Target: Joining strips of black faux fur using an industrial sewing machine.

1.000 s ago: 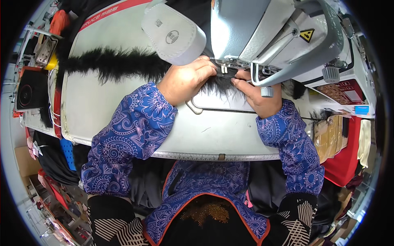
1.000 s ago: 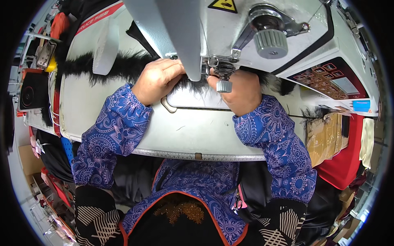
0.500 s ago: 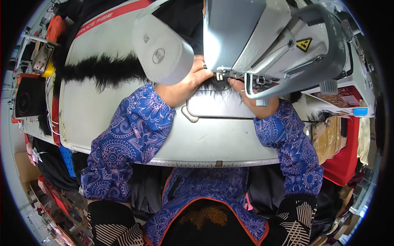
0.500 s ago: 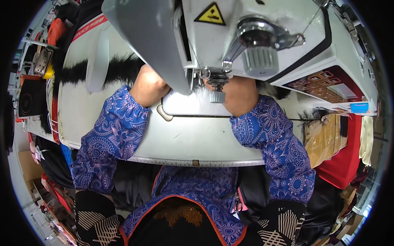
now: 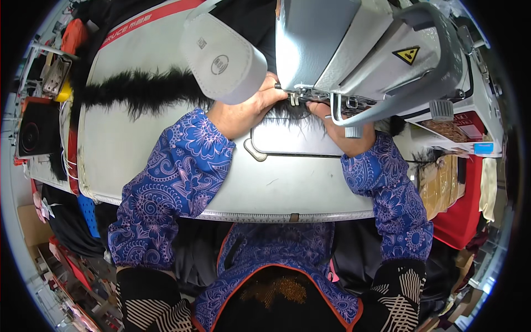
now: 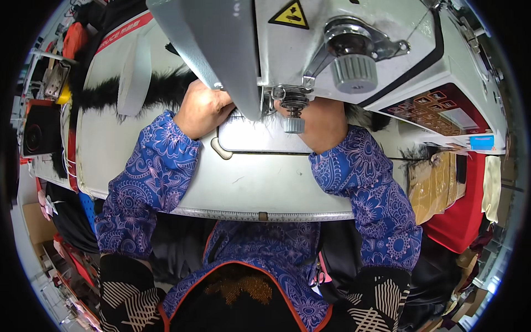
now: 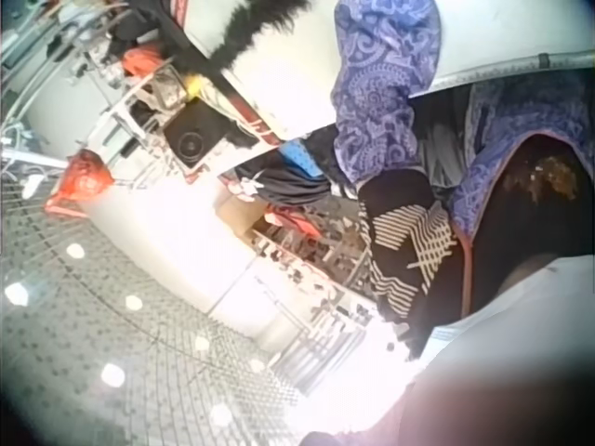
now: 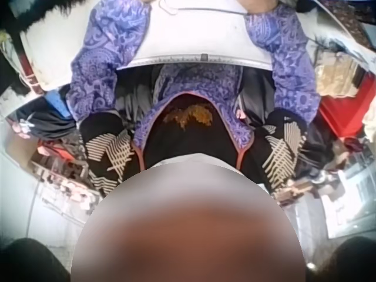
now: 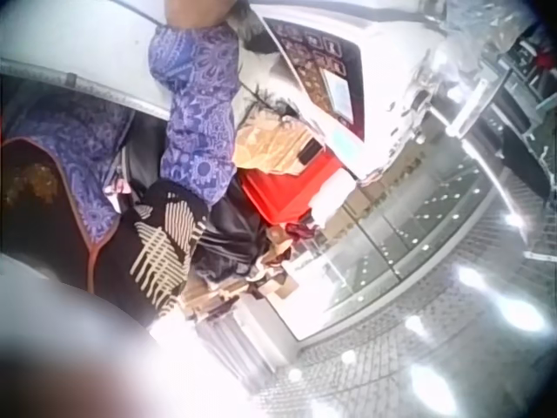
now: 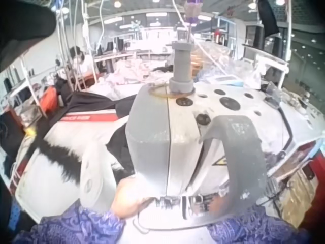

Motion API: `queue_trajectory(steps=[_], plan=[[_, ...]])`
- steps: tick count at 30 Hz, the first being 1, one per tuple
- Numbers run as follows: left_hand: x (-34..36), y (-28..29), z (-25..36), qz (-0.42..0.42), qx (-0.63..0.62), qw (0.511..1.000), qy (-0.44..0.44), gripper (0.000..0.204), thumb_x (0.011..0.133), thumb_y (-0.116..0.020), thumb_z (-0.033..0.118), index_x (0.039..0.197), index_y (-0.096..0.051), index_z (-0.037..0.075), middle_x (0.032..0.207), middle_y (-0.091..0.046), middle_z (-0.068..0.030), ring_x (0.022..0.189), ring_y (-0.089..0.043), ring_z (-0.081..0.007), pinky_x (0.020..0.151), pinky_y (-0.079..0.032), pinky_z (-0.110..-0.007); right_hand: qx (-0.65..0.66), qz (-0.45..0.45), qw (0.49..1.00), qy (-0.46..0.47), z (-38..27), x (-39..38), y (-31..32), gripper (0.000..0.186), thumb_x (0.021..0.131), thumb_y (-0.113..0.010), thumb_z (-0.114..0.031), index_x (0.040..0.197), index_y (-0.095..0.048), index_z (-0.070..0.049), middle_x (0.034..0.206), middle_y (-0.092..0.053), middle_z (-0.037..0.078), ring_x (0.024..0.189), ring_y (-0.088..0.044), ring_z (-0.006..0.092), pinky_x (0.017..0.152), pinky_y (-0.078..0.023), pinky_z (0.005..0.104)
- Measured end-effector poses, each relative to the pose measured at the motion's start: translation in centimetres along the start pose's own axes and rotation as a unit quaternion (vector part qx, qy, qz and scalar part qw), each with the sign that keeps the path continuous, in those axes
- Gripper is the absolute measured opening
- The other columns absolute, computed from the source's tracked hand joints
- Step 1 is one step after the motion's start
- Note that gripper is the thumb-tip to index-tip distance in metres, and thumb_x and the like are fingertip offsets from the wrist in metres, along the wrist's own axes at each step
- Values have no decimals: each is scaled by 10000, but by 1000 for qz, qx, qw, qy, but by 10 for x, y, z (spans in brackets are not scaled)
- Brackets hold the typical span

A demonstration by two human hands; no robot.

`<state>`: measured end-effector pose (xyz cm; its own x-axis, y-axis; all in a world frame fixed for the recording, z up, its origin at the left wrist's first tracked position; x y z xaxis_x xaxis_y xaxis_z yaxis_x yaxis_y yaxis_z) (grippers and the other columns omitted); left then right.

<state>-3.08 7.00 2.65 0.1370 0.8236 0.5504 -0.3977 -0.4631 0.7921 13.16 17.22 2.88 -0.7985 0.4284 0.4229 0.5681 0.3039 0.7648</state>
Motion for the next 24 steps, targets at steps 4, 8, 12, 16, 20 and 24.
queue_trajectory(steps=[4, 8, 12, 16, 20, 24], plan=[[2, 6, 4, 3, 24, 1000, -2, 169, 766, -714, 81, 931, -721, 115, 912, -645, -42, 885, -637, -247, 759, -518, -372, 1, 11, 998, 55, 0, -1, 0, 111, 853, -738, -133, 928, -755, -53, 844, -745, 72, 744, -705, 176, 704, -556, 305], [1, 10, 3, 12, 73, 997, -34, 189, 762, -724, 62, 940, -714, 125, 891, -667, -33, 897, -650, -243, 755, -526, -363, -23, 7, 999, 49, -1, 0, 1, 119, 826, -762, -119, 922, -752, -49, 837, -743, 70, 741, -706, 196, 698, -552, 314], [-7, 19, -17, 46, 65, 997, -11, 265, 742, -771, 51, 976, -701, 155, 850, -672, -42, 807, -663, -257, 699, -531, -368, -38, 16, 997, 73, 12, -9, -1, 105, 822, -755, -130, 915, -757, -80, 821, -737, 69, 747, -703, 215, 702, -548, 327], [-13, 14, 12, -12, 52, 998, -27, 283, 671, -783, 74, 945, -716, 92, 965, -693, -61, 883, -658, -259, 772, -528, -365, -389, -126, 908, 95, 26, -13, 2, 299, 880, -636, -269, 1131, -694, -117, 1122, -698, 99, 1056, -650, 287, 956, -476, 450], [-5, 4, 32, -5, 27, 998, -47, 186, 732, -722, 105, 915, -717, 71, 834, -604, -1, 811, -600, -170, 581, -531, -292, -242, -123, 961, 47, 21, -17, 18, 273, 853, -641, -169, 1112, -693, -100, 1118, -696, 100, 1056, -652, 262, 961, -490, 416], [-4, 7, 33, 11, 26, 998, -62, 198, 726, -735, 122, 914, -715, 65, 824, -605, -8, 802, -599, -170, 580, -530, -305, -25, -57, 995, 82, -9, -13, 20, 260, 745, -732, -33, 1002, -717, -67, 1058, -699, 68, 989, -670, 240, 898, -531, 384]])
Point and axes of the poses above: each hand's wrist, its own x-axis towards the middle knuckle, its own y-axis out of the back of the hand, z = x × y, the point moved 5 cm from there along x, towards the middle knuckle
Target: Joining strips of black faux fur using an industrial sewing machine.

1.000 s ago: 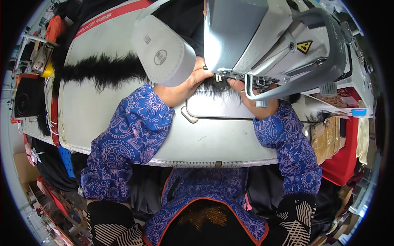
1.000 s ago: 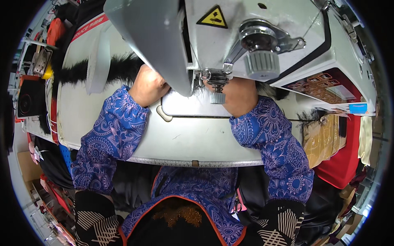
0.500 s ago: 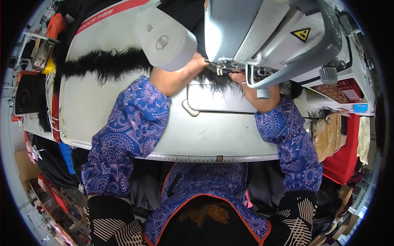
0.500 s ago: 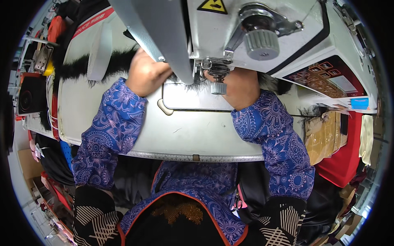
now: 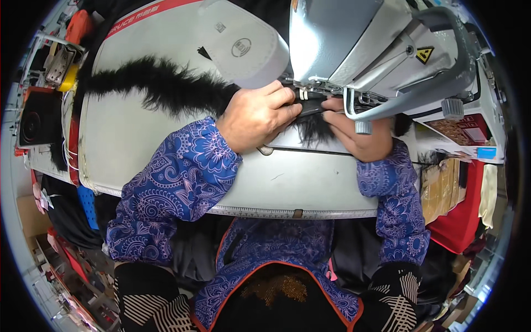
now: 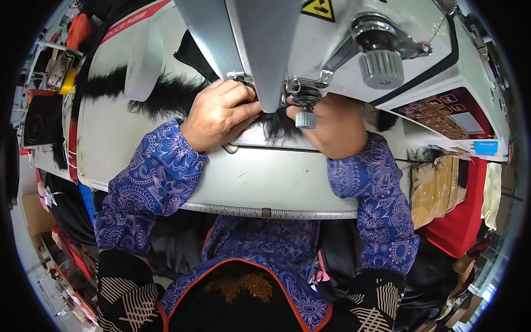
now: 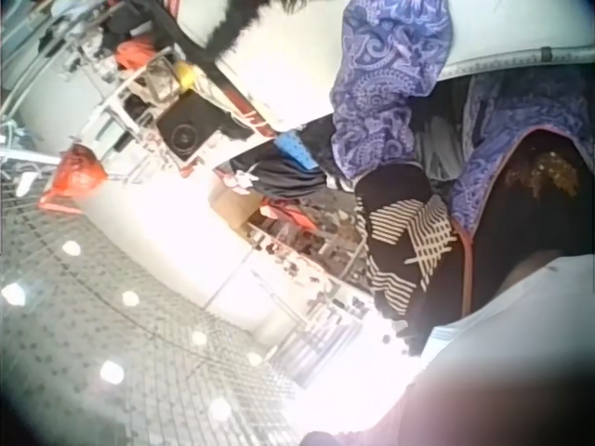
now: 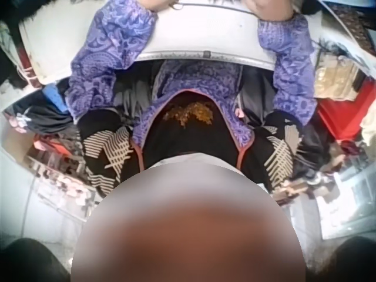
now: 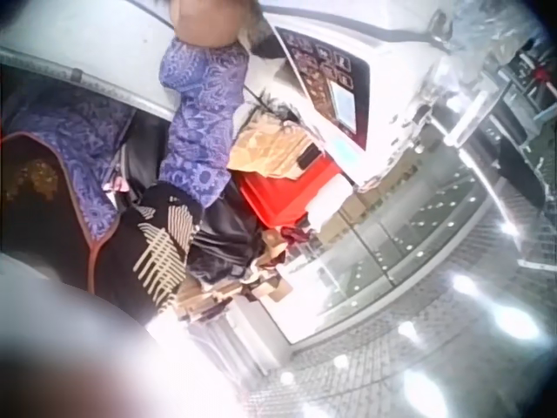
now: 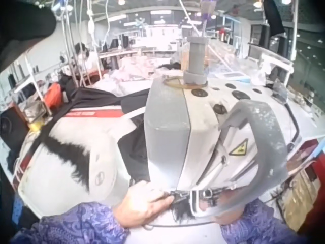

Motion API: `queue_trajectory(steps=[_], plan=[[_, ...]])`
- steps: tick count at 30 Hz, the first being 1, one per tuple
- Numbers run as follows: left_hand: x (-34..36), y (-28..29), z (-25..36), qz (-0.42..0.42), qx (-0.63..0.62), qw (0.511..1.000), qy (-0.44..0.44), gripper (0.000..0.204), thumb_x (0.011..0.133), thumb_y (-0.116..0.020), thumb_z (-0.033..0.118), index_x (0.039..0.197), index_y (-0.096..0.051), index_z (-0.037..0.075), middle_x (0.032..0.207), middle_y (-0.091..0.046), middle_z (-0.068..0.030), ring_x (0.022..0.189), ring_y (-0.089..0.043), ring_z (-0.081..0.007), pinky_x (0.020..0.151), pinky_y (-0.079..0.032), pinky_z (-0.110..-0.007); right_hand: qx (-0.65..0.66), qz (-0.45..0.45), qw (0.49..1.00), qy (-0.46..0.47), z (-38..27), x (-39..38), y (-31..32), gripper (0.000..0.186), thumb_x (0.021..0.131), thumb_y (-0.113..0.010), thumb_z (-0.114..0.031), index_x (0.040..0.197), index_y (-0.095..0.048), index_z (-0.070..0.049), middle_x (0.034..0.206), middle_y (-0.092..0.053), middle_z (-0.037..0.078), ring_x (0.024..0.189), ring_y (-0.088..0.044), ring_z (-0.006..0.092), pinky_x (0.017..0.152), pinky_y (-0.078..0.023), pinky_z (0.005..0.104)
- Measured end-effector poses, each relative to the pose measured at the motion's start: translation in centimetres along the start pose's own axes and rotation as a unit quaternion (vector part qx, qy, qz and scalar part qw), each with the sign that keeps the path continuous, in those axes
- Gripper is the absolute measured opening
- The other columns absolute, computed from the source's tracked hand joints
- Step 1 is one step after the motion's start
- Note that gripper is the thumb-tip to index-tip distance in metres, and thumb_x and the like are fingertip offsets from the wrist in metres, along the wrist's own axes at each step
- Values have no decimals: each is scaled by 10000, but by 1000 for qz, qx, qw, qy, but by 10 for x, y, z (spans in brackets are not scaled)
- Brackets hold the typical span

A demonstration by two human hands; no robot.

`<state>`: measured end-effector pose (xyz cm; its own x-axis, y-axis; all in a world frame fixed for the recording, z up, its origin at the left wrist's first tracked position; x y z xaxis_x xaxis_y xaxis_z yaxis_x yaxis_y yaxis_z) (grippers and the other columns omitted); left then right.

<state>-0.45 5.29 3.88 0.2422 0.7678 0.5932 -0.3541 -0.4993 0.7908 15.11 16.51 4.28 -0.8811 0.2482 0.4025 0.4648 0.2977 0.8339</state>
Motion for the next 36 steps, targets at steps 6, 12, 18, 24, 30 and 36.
queue_trajectory(steps=[6, 12, 18, 24, 30, 36], plan=[[-3, 1, 0, 10, 15, 999, 27, 188, 702, -743, 121, 878, -712, 61, 788, -607, -18, 847, -621, -173, 616, -535, -305, -43, 10, 997, 67, -12, 3, -7, 247, 724, -769, -35, 963, -723, -78, 991, -693, 48, 932, -674, 236, 838, -551, 369], [3, 10, 4, 28, 55, 998, -16, 197, 624, -693, 95, 818, -711, 63, 849, -647, -26, 901, -632, -209, 737, -550, -310, -103, -20, 994, 24, -11, 5, -11, 211, 759, -748, -84, 961, -687, -68, 1024, -689, 50, 918, -674, 232, 824, -540, 367], [-2, 1, -2, 8, 10, 1000, -8, 195, 646, -695, 88, 838, -712, 56, 848, -653, -45, 898, -649, -211, 768, -553, -324, -77, -32, 997, 3, -9, 1, -12, 243, 722, -712, -22, 958, -658, -42, 1042, -681, 75, 948, -660, 269, 852, -521, 380], [-4, -1, -7, 13, -57, 998, -5, 195, 684, -706, 58, 878, -697, 37, 933, -692, -86, 919, -678, -241, 818, -560, -347, -55, -27, 998, 7, -8, 4, -10, 256, 715, -722, -8, 964, -671, -44, 1018, -685, 86, 938, -669, 280, 841, -531, 384], [-4, -4, -9, 17, -64, 998, 25, 161, 748, -731, 56, 894, -665, 34, 951, -698, -101, 953, -690, -259, 829, -569, -371, -1, -11, 999, 40, -9, 3, -12, 257, 691, -740, 39, 917, -726, -83, 974, -699, 69, 932, -682, 255, 825, -552, 369], [0, -1, -16, 38, -2, 998, 57, 145, 763, -723, 51, 889, -651, 49, 907, -682, -64, 858, -680, -254, 733, -557, -372, 18, 52, 998, -21, -4, 9, -17, 230, 727, -738, 27, 928, -733, -85, 992, -718, 73, 928, -690, 246, 826, -563, 360]])
Point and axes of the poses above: each hand's wrist, its own x-axis towards the middle knuckle, its own y-axis out of the back of the hand, z = x × y, the point moved 5 cm from there along x, towards the middle knuckle
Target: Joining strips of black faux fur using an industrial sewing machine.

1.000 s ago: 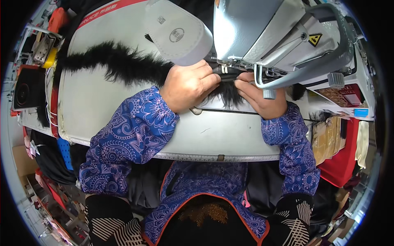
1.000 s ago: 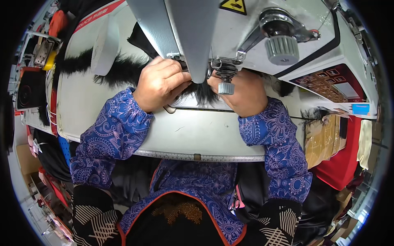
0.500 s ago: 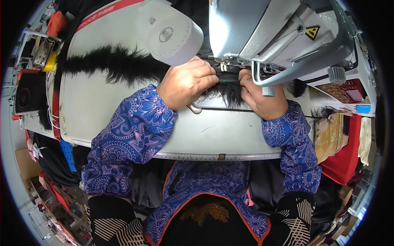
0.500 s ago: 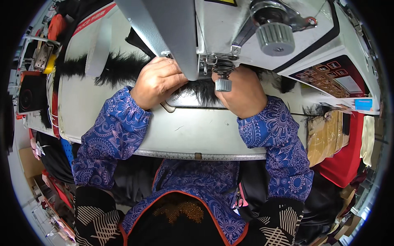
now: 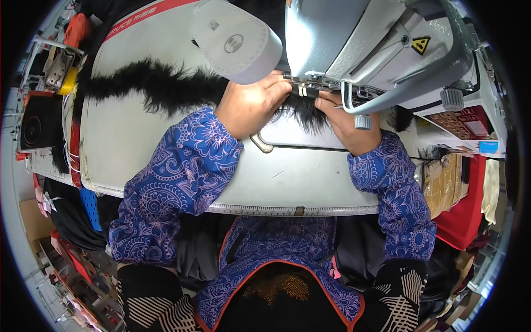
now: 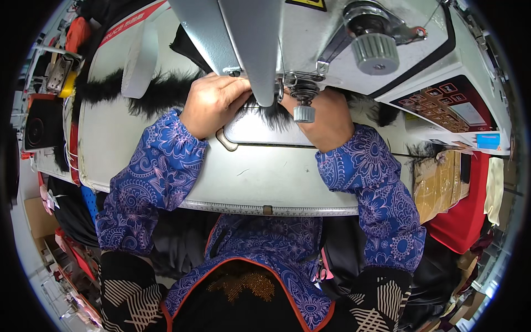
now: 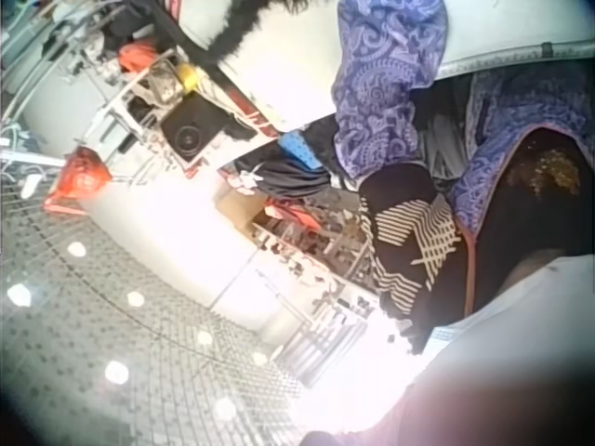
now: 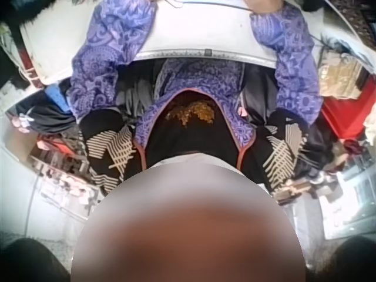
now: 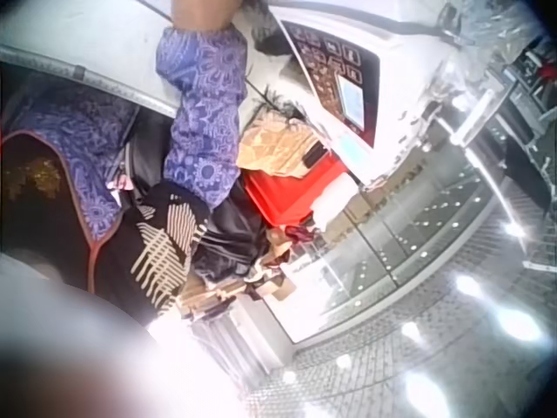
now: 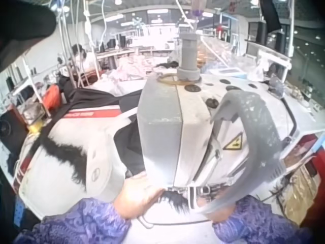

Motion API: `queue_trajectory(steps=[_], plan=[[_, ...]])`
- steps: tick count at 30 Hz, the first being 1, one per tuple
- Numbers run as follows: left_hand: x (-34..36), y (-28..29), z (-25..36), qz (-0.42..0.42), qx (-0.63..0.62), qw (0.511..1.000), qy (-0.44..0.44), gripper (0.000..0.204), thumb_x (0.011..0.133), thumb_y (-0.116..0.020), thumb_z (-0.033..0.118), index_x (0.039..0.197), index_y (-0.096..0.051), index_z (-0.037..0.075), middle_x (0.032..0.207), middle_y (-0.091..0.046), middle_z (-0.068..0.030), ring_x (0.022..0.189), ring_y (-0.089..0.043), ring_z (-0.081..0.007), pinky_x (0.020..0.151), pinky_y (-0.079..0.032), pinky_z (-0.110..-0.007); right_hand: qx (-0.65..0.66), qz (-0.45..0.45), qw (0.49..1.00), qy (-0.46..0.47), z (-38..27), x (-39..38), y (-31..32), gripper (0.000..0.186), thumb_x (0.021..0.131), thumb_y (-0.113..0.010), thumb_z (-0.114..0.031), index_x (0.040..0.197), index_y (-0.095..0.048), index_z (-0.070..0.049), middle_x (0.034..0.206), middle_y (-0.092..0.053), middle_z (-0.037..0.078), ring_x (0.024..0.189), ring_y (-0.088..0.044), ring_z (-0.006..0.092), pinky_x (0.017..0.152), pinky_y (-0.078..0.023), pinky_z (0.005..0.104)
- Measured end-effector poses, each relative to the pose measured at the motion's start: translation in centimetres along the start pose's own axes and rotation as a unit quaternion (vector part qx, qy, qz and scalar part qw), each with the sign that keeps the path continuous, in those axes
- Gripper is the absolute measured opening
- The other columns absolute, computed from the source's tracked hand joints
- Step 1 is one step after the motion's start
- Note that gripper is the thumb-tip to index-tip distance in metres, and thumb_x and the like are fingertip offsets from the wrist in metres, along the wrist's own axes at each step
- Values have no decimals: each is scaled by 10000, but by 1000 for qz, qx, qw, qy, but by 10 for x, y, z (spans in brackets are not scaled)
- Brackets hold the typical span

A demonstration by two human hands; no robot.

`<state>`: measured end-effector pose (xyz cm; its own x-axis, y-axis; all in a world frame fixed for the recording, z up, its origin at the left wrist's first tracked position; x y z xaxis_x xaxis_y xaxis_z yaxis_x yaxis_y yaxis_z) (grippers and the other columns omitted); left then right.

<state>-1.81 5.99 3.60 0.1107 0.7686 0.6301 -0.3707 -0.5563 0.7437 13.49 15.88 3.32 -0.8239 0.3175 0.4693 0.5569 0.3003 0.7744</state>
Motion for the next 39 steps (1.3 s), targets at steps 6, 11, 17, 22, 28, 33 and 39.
queue_trajectory(steps=[6, 11, 17, 22, 28, 33, 39], plan=[[2, 1, -1, 3, 44, 999, -8, 219, 748, -764, 74, 957, -703, 96, 683, -647, -50, 609, -638, -236, 602, -518, -345, -21, -2, 1000, -22, 12, -2, -7, 218, 776, -731, 8, 974, -727, -83, 1012, -726, 83, 954, -695, 234, 826, -564, 344], [3, -1, -1, -2, 49, 999, -20, 242, 744, -766, 75, 975, -700, 105, 669, -636, -41, 596, -636, -225, 602, -514, -342, -27, 5, 999, -16, 13, -1, -6, 167, 817, -719, -22, 972, -718, -84, 1015, -729, 83, 933, -695, 229, 826, -559, 346], [4, 1, -1, -2, 65, 998, -16, 212, 745, -769, 86, 942, -692, 105, 675, -642, -33, 600, -638, -219, 604, -517, -338, -46, -9, 999, -24, 17, -2, -10, 149, 822, -722, -42, 959, -717, -97, 1014, -728, 82, 915, -693, 225, 816, -555, 337], [5, -1, 0, 6, 81, 997, -9, 164, 736, -776, 101, 877, -693, 101, 684, -649, -34, 623, -645, -222, 607, -522, -341, -22, 10, 1000, -15, 21, -3, -11, 123, 851, -701, -127, 954, -712, -61, 939, -720, 112, 868, -687, 272, 785, -542, 364], [7, 1, -4, 2, 78, 997, 19, 142, 722, -789, 118, 848, -726, 95, 781, -698, -53, 744, -666, -241, 648, -538, -350, -2, -2, 999, -38, 27, -4, -10, 123, 845, -716, -51, 961, -727, -89, 979, -731, 74, 896, -691, 206, 793, -553, 332], [-5, 10, -29, -29, -21, 997, 69, 193, 714, -793, 78, 904, -756, 69, 941, -724, -85, 863, -672, -263, 734, -552, -358, 70, 1, 995, -72, 27, -5, -11, 122, 864, -720, -111, 973, -732, -57, 948, -730, 83, 878, -689, 214, 789, -545, 350], [2, -3, 13, -39, -28, 999, -4, 185, 708, -776, 115, 887, -728, 99, 860, -652, -1, 859, -624, -198, 689, -542, -331, -324, -95, 941, 28, 37, -17, 8, 203, 875, -682, -276, 979, -727, -107, 977, -711, 104, 905, -678, 284, 816, -533, 436]])
Point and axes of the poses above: each hand's wrist, its own x-axis towards the middle knuckle, its own y-axis out of the back of the hand, z = x × y, the point moved 5 cm from there along x, towards the middle knuckle
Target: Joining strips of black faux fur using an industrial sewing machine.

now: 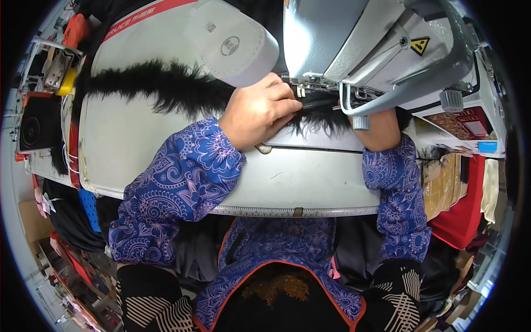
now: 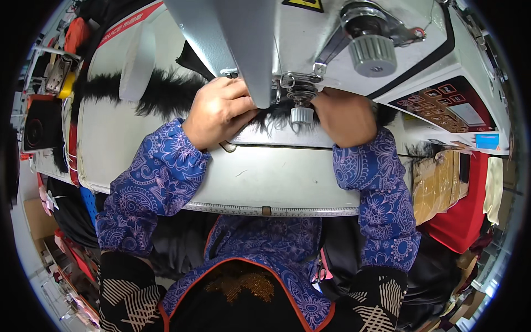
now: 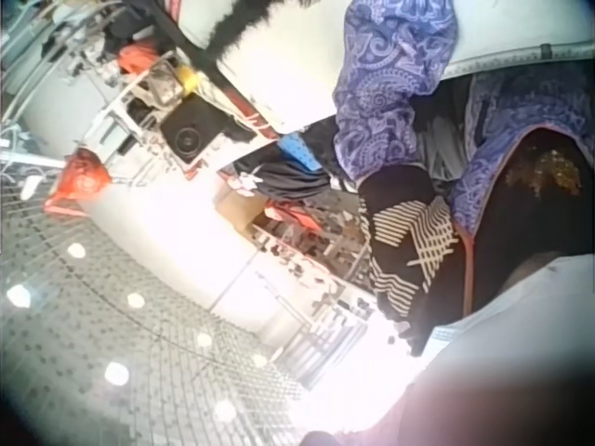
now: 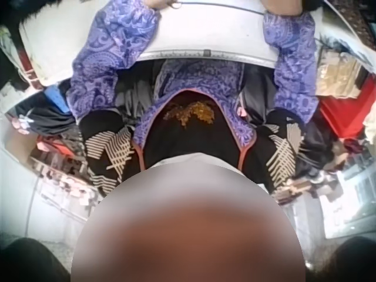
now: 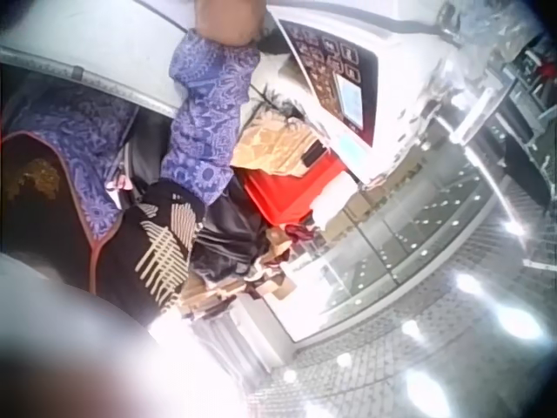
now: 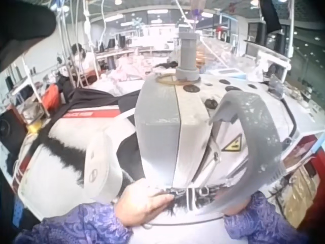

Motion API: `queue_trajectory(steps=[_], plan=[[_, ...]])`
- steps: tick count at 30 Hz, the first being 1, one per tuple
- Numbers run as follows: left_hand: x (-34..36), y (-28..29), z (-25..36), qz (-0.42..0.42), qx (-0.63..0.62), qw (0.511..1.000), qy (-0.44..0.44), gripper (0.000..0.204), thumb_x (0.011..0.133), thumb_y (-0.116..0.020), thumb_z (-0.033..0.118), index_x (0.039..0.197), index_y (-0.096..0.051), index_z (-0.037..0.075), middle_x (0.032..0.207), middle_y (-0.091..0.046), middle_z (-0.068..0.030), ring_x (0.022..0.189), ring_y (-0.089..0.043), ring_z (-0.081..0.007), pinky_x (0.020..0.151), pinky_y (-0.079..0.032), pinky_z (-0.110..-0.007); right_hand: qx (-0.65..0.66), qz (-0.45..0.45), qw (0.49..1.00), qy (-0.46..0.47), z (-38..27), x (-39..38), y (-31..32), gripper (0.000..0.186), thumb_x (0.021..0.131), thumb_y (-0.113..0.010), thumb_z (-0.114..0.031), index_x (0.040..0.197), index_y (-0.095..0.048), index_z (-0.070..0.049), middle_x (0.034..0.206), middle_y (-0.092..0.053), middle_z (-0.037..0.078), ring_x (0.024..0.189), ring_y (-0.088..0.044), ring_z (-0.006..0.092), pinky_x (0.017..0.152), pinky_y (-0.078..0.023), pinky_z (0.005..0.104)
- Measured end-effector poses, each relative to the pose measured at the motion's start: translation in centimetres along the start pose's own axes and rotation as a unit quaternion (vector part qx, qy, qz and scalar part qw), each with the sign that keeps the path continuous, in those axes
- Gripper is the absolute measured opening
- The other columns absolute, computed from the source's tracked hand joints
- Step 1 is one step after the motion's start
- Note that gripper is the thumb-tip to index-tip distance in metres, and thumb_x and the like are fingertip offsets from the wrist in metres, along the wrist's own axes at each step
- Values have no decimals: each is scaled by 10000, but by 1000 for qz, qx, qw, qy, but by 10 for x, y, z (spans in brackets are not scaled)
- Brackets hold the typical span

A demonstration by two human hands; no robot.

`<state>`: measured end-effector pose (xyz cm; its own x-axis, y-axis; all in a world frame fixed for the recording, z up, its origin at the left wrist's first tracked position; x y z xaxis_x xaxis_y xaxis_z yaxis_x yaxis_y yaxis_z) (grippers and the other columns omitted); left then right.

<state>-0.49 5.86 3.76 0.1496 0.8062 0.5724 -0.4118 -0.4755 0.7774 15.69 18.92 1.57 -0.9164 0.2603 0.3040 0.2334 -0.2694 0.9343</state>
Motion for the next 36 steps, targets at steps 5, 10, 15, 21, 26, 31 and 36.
queue_trajectory(steps=[5, 10, 15, 21, 26, 31, 36], plan=[[0, -4, -1, -25, 3, 1000, 3, 168, 727, -769, 119, 888, -730, 97, 876, -644, 5, 855, -615, -183, 693, -549, -319, 271, 128, 951, 70, -29, 9, 41, 214, 773, -723, -76, 984, -733, -105, 942, -700, 54, 899, -668, 247, 826, -534, 410], [-5, 2, -12, -5, -48, 999, 13, 197, 745, -766, 101, 927, -703, 62, 901, -641, -36, 814, -640, -233, 690, -541, -343, 240, 102, 964, 59, -38, 12, 34, 261, 717, -710, -12, 961, -738, -100, 905, -687, 36, 880, -663, 242, 776, -534, 373], [-13, 5, -14, -35, -82, 995, 40, 239, 732, -783, 113, 944, -693, 53, 950, -638, -61, 819, -645, -251, 707, -533, -357, 277, 55, 959, 18, -37, 10, 30, 266, 710, -697, -31, 960, -739, -109, 921, -686, 42, 876, -660, 246, 781, -534, 378], [-4, 12, -18, -40, 39, 998, 37, 321, 776, -772, 300, 1023, -717, 102, 1047, -652, -24, 940, -646, -263, 812, -514, -386, 229, 81, 968, 63, -42, 14, 37, 288, 732, -657, -21, 995, -736, -109, 935, -686, 42, 888, -658, 251, 802, -531, 377], [2, 13, -18, -103, 62, 986, 118, 307, 786, -755, 291, 1038, -721, 119, 1003, -694, -101, 857, -671, -310, 760, -541, -385, 218, 87, 971, 56, -38, 12, 33, 143, 860, -679, -149, 998, -705, -126, 995, -689, 66, 914, -664, 254, 776, -544, 361], [-13, 20, -8, -32, -2, 993, 115, 336, 712, -806, 195, 1020, -723, 88, 982, -686, -98, 841, -676, -299, 729, -555, -363, 229, 116, 965, 59, -39, 12, 38, 154, 833, -701, -151, 986, -708, -131, 1010, -699, 60, 927, -673, 246, 776, -551, 354], [-14, 12, -15, -28, -20, 997, 64, 321, 652, -805, 60, 965, -735, 77, 952, -678, -85, 811, -672, -268, 692, -553, -345, 231, 84, 969, 21, -43, 15, 35, 207, 760, -713, -44, 959, -723, -100, 967, -696, 28, 924, -668, 238, 827, -531, 382]])
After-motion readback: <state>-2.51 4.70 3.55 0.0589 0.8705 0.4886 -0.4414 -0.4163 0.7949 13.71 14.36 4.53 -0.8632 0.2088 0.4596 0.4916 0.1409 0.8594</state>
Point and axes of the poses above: each hand's wrist, its own x-axis towards the middle knuckle, its own y-axis out of the back of the hand, z = x × y, the point moved 5 cm from there along x, towards the middle knuckle
